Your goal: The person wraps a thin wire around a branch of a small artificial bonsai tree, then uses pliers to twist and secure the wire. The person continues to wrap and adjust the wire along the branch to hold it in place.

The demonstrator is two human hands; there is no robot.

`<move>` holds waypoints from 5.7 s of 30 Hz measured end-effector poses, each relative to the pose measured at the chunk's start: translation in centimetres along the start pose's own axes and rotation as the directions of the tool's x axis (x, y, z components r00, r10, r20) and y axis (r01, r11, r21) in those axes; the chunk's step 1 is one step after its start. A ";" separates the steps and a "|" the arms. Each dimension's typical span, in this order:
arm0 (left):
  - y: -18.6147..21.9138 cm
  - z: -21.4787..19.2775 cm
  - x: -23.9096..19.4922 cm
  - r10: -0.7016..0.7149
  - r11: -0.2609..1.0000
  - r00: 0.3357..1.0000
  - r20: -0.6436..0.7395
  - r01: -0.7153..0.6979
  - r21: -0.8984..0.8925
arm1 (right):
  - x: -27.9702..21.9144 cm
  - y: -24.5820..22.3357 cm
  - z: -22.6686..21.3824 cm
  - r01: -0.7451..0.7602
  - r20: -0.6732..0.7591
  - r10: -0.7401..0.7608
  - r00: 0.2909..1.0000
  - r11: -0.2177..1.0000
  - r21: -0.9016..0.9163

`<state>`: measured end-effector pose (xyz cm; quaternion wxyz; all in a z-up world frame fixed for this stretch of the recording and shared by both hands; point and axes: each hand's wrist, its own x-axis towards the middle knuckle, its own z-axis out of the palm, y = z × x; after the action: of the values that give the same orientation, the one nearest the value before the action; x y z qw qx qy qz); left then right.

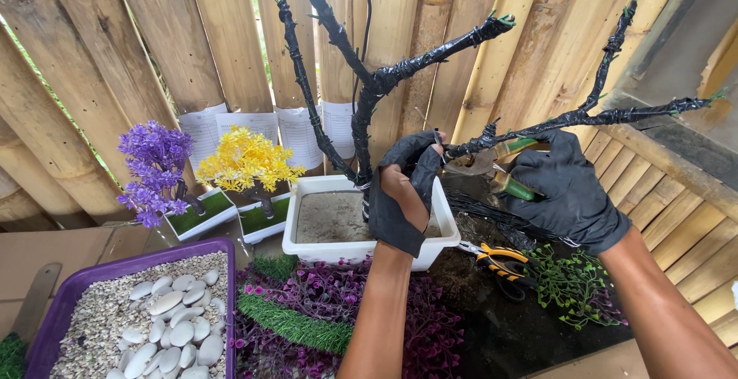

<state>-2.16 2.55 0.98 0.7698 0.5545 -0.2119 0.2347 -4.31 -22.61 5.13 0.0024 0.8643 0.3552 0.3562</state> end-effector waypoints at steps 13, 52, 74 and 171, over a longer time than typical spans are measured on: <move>-0.3 1.4 -0.1 0.004 0.994 0.981 -0.191 0.017 0.110 | 0.2 -1.9 0.4 -0.158 -0.138 0.193 0.971 0.960 0.232; 1.8 1.0 -0.1 0.011 0.995 0.977 -0.213 0.012 0.104 | 0.6 -6.2 1.1 -0.183 -0.192 0.328 0.925 0.828 0.530; 1.4 2.0 -0.7 0.114 0.979 0.954 -0.276 -0.060 0.196 | 0.7 -5.7 1.2 -0.205 -0.109 0.319 0.942 0.800 0.564; 0.2 -0.9 -0.6 0.256 0.934 0.964 0.076 -0.267 0.237 | -2.7 -17.6 -0.6 -0.647 0.091 0.781 0.618 0.439 0.624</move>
<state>-2.72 3.39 0.46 0.6526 0.6170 -0.2700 0.3472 -16.76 -11.30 -0.63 -0.4608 0.8411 0.0458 0.2794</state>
